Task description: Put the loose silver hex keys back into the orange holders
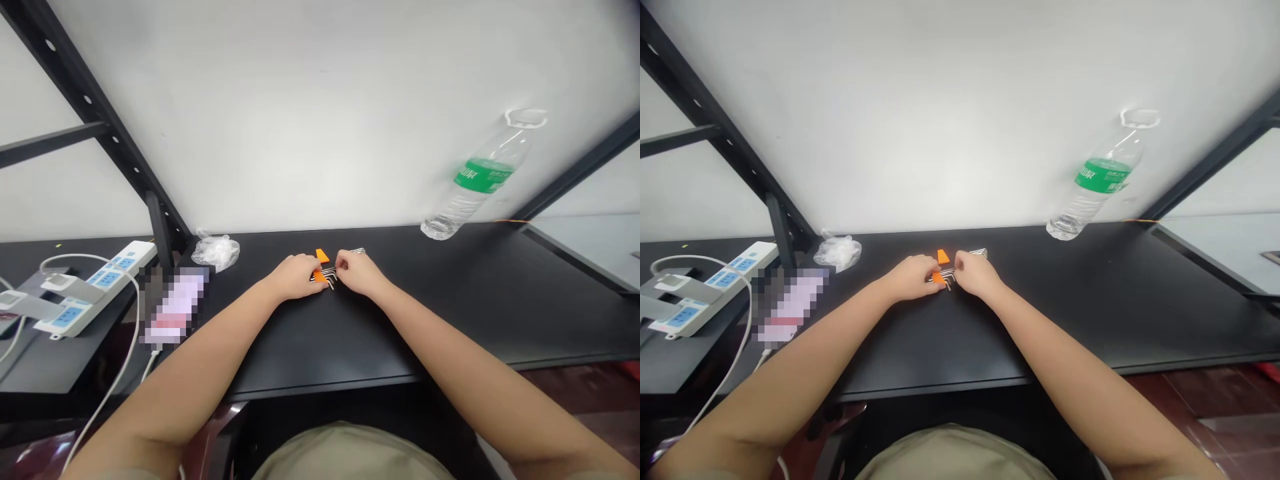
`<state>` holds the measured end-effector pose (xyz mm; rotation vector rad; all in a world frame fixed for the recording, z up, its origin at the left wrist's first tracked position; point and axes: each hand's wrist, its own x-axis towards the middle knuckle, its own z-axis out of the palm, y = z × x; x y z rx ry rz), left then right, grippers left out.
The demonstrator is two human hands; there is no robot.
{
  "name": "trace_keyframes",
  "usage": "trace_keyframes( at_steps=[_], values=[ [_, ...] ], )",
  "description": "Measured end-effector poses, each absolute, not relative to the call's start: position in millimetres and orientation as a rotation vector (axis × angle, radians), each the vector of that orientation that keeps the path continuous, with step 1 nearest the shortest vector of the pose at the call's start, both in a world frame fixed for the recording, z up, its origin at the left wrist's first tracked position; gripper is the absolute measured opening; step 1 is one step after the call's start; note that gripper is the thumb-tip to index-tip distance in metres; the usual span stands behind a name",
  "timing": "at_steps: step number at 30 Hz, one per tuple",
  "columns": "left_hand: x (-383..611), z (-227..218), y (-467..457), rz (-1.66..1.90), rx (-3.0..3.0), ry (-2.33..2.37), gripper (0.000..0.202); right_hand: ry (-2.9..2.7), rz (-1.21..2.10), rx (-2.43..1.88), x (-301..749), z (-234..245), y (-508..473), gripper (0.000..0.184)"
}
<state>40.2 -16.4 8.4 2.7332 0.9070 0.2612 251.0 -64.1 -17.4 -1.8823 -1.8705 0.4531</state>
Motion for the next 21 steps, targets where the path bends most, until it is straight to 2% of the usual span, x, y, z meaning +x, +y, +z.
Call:
trace_keyframes(
  at_steps=[3, 10, 21],
  values=[
    [40, 10, -18, 0.253, 2.735, 0.931, 0.032, -1.86, 0.53, -1.858, 255, -17, -63, 0.016],
    [40, 8, -16, 0.261, 2.729, 0.925, 0.035, -1.894, 0.549, -1.779, 264, -16, -65, 0.016],
    [37, 15, -17, 0.277, 2.695, 0.91, 0.034, -2.03, 0.404, -1.613, 265, -20, -65, 0.019]
  ],
)
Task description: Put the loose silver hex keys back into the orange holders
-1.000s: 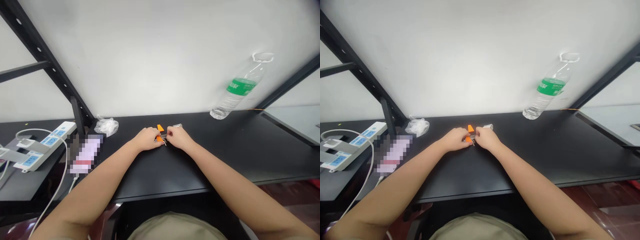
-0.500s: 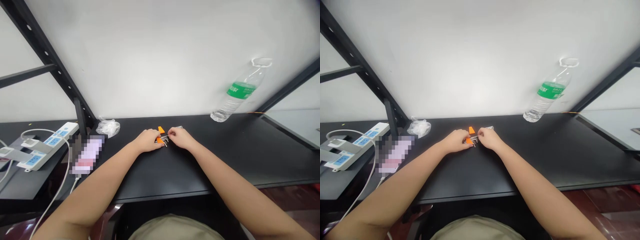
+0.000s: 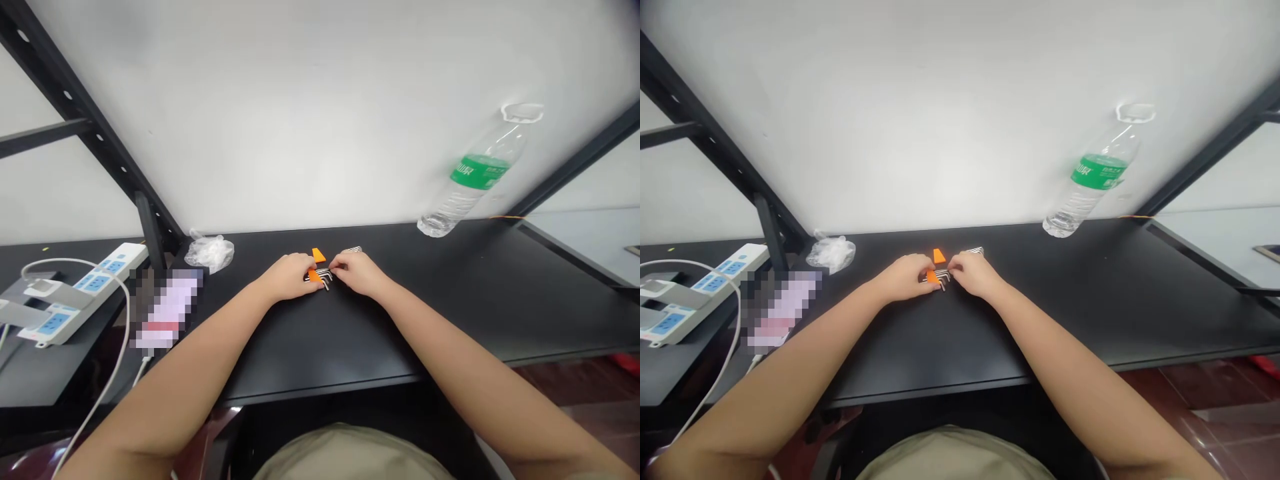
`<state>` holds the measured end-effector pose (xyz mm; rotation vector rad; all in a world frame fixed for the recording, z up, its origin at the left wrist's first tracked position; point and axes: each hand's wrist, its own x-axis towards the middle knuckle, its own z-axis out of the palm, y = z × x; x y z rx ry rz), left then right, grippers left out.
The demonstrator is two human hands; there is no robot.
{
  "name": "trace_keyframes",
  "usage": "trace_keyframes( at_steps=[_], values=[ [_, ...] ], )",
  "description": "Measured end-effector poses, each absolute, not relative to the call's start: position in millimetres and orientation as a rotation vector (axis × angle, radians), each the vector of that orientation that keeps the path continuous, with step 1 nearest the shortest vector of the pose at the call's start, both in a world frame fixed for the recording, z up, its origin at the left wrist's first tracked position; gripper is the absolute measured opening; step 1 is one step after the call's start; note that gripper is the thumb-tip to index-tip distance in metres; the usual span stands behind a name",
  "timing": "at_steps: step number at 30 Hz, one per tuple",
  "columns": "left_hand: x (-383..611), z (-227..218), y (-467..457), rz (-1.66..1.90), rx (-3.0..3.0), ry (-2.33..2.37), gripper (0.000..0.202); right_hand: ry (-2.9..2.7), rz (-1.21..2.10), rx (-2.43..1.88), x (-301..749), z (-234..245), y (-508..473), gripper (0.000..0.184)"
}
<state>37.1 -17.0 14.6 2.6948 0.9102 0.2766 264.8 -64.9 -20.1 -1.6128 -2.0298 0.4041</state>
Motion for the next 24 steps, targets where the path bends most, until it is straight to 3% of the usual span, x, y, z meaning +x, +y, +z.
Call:
trace_keyframes(
  at_steps=[24],
  values=[
    [36, 11, -12, 0.323, 2.605, 0.95, 0.041, -1.998, 0.332, -1.671, 268, -27, -60, 0.019]
  ],
)
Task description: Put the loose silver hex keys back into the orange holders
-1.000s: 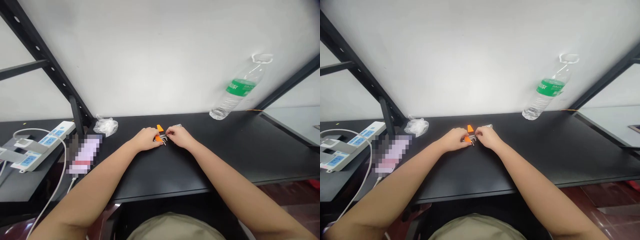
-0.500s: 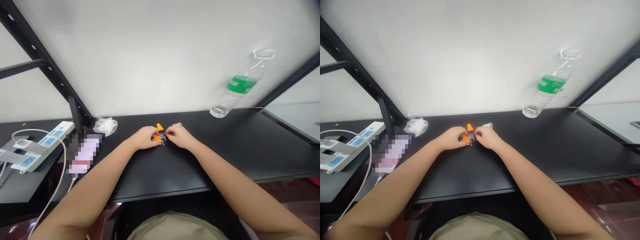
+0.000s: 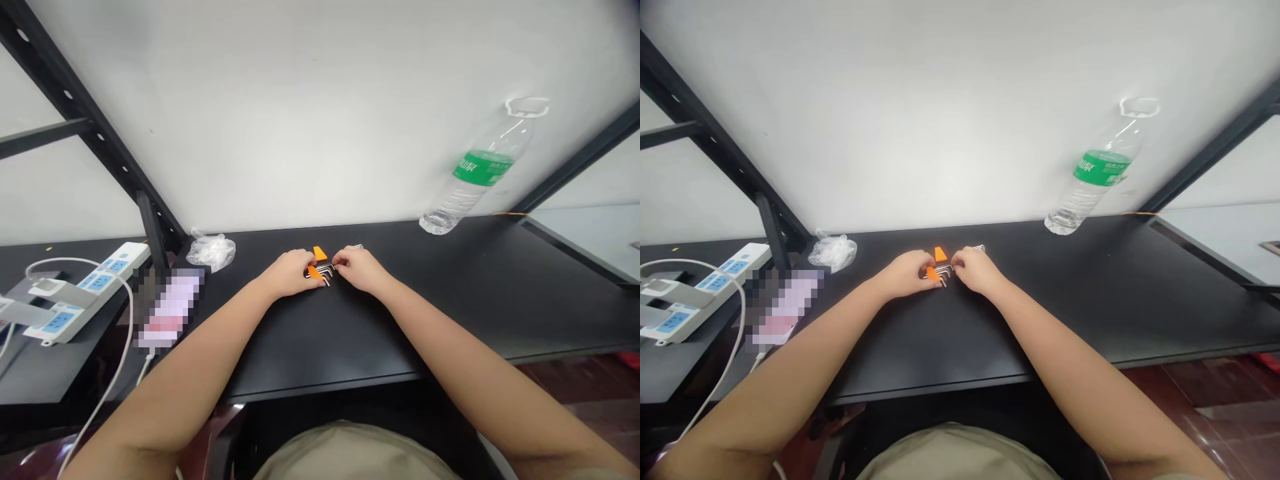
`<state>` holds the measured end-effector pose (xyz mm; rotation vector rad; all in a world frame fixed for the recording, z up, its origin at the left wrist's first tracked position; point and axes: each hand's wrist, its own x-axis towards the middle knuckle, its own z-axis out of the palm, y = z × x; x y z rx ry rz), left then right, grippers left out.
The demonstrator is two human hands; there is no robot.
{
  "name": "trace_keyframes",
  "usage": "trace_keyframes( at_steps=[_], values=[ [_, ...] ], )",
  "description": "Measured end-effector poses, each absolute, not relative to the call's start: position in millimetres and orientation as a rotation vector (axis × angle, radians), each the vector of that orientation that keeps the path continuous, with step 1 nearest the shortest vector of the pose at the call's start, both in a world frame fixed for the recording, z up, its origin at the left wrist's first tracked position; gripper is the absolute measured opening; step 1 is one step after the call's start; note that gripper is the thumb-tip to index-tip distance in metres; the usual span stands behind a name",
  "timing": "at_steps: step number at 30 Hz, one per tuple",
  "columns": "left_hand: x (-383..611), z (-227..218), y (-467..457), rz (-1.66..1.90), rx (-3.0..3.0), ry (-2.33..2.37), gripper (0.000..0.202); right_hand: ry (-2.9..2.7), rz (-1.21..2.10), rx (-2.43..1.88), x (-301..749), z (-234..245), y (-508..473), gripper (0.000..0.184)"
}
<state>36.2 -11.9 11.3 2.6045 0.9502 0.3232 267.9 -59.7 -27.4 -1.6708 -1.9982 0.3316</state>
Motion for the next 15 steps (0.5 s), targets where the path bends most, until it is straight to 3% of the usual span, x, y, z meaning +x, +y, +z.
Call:
trace_keyframes(
  at_steps=[15],
  values=[
    [32.6, 2.3, -4.6, 0.368, 2.58, 0.87, 0.042, -2.119, 0.283, -1.462, 274.2, -31.0, -62.5, 0.024]
  ],
)
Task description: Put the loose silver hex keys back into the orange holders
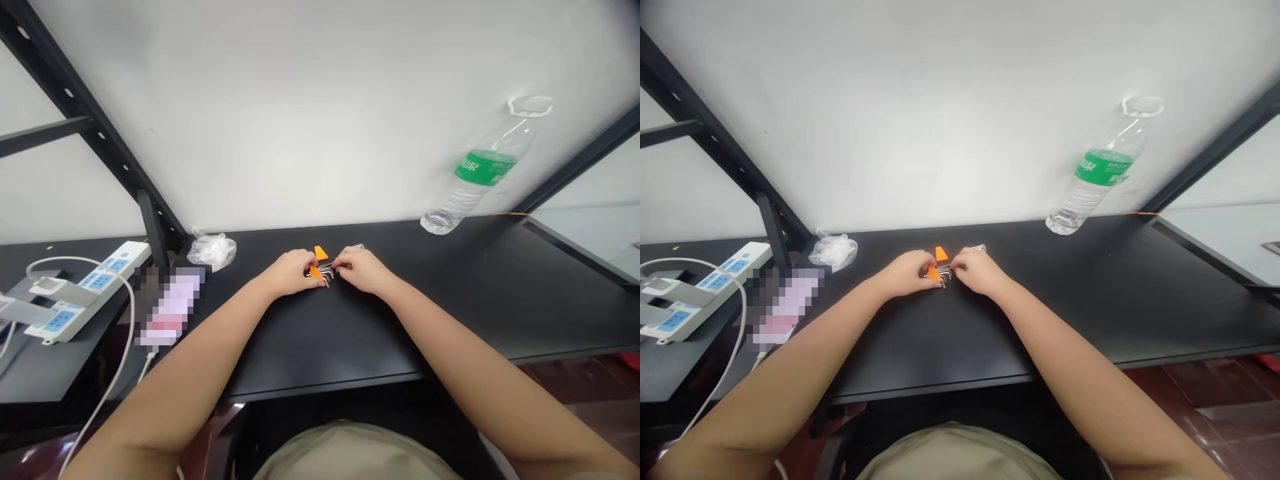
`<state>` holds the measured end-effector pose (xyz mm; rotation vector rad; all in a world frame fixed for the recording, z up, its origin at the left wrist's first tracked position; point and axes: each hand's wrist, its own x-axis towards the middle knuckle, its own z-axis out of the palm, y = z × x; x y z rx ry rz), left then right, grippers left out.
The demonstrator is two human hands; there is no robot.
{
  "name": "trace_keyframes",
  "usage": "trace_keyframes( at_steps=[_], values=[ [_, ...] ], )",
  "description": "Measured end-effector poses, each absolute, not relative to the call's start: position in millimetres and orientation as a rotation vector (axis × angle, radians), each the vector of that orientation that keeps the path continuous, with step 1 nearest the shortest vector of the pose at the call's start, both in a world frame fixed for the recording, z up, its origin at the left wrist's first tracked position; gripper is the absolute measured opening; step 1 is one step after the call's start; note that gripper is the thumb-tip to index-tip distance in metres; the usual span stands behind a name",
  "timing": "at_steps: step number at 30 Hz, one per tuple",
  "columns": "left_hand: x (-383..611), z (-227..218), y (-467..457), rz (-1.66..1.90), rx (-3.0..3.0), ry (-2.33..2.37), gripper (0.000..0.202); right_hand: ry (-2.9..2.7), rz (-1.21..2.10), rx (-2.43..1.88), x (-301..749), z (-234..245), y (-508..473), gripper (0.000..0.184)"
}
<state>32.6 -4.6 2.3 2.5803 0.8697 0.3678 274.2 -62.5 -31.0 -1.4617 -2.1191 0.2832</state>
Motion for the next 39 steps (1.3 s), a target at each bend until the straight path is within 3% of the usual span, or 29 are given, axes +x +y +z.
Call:
trace_keyframes(
  at_steps=[11, 23, 27, 31, 35, 39],
  values=[
    [33, 5, -5, 0.357, 2.538, 0.889, 0.041, -2.03, 0.341, -1.5, 271, -33, -58, 0.024],
    [34, 3, -4, 0.362, 2.569, 0.904, 0.044, -2.022, 0.354, -1.538, 257, -20, -72, 0.013],
    [33, 1, -3, 0.347, 2.574, 0.899, 0.041, -2.143, 0.339, -1.417, 242, -14, -87, 0.027],
    [31, 2, -2, 0.323, 2.56, 0.859, 0.043, -2.189, 0.224, -1.352, 236, -17, -89, 0.023],
    [28, 5, -2, 0.3, 2.571, 0.797, 0.033, -2.245, 0.071, -1.268, 235, -24, -86, 0.018],
    [26, 5, -5, 0.323, 2.578, 0.768, 0.024, -2.276, 0.029, -1.217, 233, -29, -87, 0.025]
  ],
)
